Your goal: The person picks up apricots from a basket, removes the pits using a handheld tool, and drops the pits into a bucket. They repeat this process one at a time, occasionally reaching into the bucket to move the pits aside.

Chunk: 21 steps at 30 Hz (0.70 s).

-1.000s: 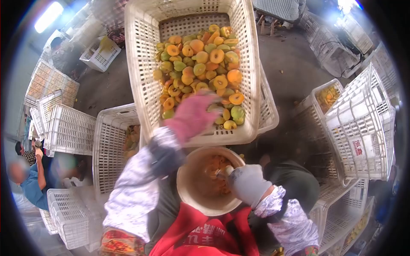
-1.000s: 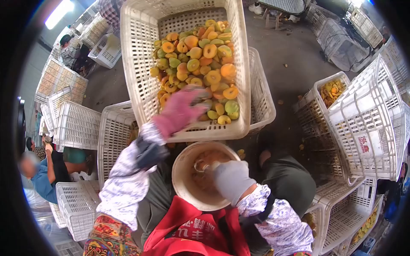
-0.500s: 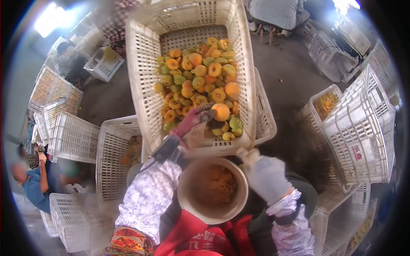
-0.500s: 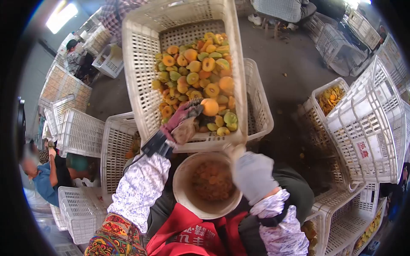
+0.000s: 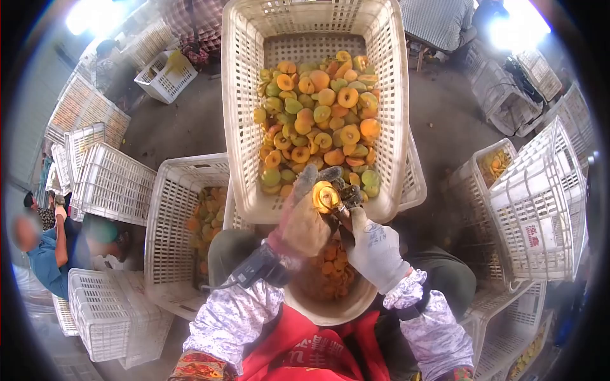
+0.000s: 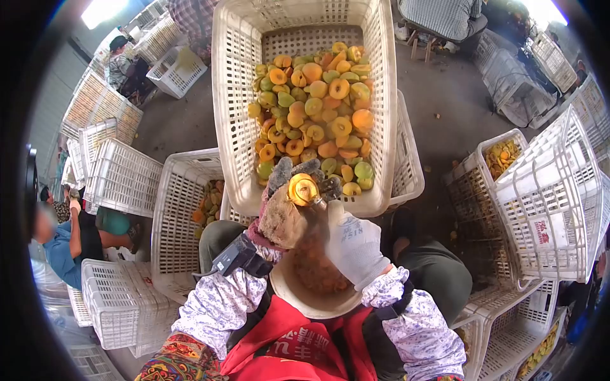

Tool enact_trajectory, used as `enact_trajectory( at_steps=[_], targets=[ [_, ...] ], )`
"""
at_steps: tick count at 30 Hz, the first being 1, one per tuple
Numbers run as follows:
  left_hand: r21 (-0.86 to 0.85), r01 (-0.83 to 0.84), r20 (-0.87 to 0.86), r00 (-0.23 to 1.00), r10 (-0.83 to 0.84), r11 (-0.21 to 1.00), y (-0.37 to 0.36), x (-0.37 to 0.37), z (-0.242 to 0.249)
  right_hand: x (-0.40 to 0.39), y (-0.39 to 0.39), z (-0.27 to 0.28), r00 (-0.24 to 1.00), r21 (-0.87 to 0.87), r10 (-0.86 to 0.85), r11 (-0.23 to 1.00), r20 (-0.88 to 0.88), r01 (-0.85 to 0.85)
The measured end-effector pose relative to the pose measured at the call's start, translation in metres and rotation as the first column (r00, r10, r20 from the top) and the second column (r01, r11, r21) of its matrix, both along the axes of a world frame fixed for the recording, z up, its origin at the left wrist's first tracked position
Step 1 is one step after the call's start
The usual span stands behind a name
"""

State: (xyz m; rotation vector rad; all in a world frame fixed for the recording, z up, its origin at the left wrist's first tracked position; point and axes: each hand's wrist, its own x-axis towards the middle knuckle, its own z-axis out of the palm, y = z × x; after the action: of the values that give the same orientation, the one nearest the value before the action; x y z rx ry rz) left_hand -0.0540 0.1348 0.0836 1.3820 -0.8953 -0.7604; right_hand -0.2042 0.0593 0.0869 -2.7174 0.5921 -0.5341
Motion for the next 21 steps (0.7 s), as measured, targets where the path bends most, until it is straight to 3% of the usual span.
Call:
enact_trajectory(
  at_steps=[3,4,6,7,8,9,10,12,13,14,15,16,17,18,20,21],
  targets=[
    [-0.079,-0.018,0.464,0.884,0.053,0.997,0.002,0.003,-0.004,0.005,0.002,0.005,1.000,0.065,0.007,0.998,-0.027,-0.005],
    [-0.076,-0.018,0.462,0.885,0.052,0.997,0.004,0.003,-0.002,0.006,0.005,0.007,0.998,0.130,0.013,0.992,-0.055,-0.005],
    [-0.112,0.002,-0.047,0.999,-0.007,0.994,0.009,0.002,0.004,0.008,0.010,0.010,0.999,0.117,0.025,0.993,-0.042,-0.020],
    [-0.110,0.000,-0.050,0.999,-0.005,0.994,0.010,0.002,0.005,0.009,0.011,0.011,0.999,0.097,0.036,0.995,-0.025,-0.033],
    [-0.226,-0.012,-0.499,0.860,-0.105,0.974,0.009,0.004,0.006,0.008,0.012,0.008,0.999,0.096,0.038,0.995,-0.027,-0.035],
    [-0.321,-0.077,-0.817,0.527,-0.235,0.944,0.008,0.005,0.006,0.007,0.013,0.003,0.999,0.175,0.031,0.984,-0.015,-0.028],
    [-0.322,-0.079,-0.817,0.526,-0.235,0.944,0.008,0.003,0.005,0.007,0.013,-0.001,1.000,0.252,0.024,0.967,-0.002,-0.022],
    [-0.274,-0.104,-0.654,0.749,-0.106,0.956,0.008,-0.001,0.004,0.009,0.013,-0.004,0.998,0.294,0.052,0.954,0.022,-0.056],
    [-0.271,-0.102,-0.653,0.750,-0.104,0.957,0.010,0.000,0.006,0.010,0.013,-0.005,0.996,0.337,0.074,0.938,0.046,-0.085],
    [-0.207,-0.055,-0.360,0.933,-0.024,0.977,0.010,0.001,0.010,0.010,0.013,-0.001,0.996,0.339,0.073,0.937,0.046,-0.084],
    [-0.131,-0.033,-0.017,0.999,0.031,0.991,0.010,0.002,0.012,0.012,0.011,0.007,0.986,0.354,0.110,0.924,0.124,-0.147],
    [-0.129,-0.035,-0.019,0.999,0.033,0.991,0.009,0.004,0.011,0.013,0.011,0.014,0.969,0.365,0.145,0.907,0.201,-0.212],
    [-0.274,0.002,-0.516,0.844,-0.149,0.962,0.007,0.007,0.010,0.012,0.009,0.016,0.968,0.365,0.151,0.905,0.203,-0.218],
    [-0.415,-0.046,-0.826,0.439,-0.355,0.909,0.006,0.008,0.010,0.011,0.006,0.017,0.955,0.427,0.170,0.865,0.244,-0.263],
    [-0.356,-0.094,-0.830,0.489,-0.269,0.930,0.007,0.002,0.014,0.008,0.002,0.019,0.941,0.487,0.186,0.817,0.282,-0.308],
    [-0.297,-0.134,-0.826,0.533,-0.184,0.945,0.008,-0.001,0.016,0.007,0.001,0.019,0.981,0.738,0.147,0.646,0.127,-0.193]
  ],
)
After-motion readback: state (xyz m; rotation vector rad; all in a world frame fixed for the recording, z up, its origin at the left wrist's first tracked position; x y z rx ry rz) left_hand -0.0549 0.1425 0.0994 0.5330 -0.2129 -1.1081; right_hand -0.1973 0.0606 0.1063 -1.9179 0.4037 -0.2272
